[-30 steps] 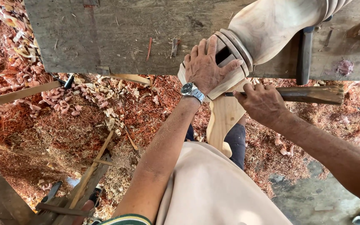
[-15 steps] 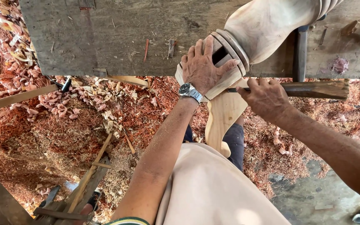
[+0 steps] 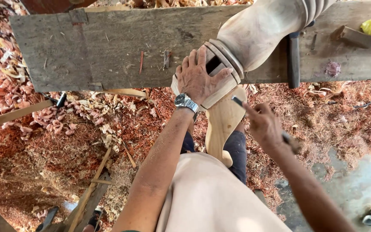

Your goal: Carving and shaping a decorative wooden furniture leg using manual tools.

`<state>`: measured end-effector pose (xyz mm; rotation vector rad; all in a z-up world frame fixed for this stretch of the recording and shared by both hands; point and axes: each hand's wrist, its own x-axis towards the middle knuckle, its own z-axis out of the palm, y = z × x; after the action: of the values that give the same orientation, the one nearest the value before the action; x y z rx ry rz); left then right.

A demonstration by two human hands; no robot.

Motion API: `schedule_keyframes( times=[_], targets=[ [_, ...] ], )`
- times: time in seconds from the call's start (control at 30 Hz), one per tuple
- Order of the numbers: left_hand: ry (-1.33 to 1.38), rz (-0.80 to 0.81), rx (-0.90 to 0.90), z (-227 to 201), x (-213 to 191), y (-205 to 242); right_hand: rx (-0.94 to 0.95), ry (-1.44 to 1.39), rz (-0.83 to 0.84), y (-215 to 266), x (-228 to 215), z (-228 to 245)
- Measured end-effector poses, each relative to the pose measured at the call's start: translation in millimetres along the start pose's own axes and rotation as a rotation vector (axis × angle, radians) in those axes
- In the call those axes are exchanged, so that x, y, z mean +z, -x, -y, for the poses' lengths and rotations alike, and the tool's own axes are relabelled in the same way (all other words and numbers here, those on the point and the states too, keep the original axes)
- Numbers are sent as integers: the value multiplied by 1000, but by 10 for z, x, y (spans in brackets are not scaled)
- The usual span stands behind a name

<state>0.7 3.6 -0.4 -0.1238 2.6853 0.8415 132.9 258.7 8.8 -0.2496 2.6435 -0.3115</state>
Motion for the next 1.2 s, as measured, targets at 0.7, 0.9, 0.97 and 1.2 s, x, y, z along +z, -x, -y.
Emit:
schedule_keyframes(
  times=[0.7, 0.9, 0.97, 1.2],
  targets=[
    [-46, -11, 20, 57, 95, -13, 8, -135, -212, 12, 481, 211],
    [-51, -26, 33, 35, 93, 38, 92, -3, -10, 12, 507, 254],
    [-51, -30, 36, 32, 75, 43, 82, -34, -7, 22, 524, 288],
    [-45, -47, 57, 14, 66, 42, 201, -153, 85, 21, 275, 540]
  ],
)
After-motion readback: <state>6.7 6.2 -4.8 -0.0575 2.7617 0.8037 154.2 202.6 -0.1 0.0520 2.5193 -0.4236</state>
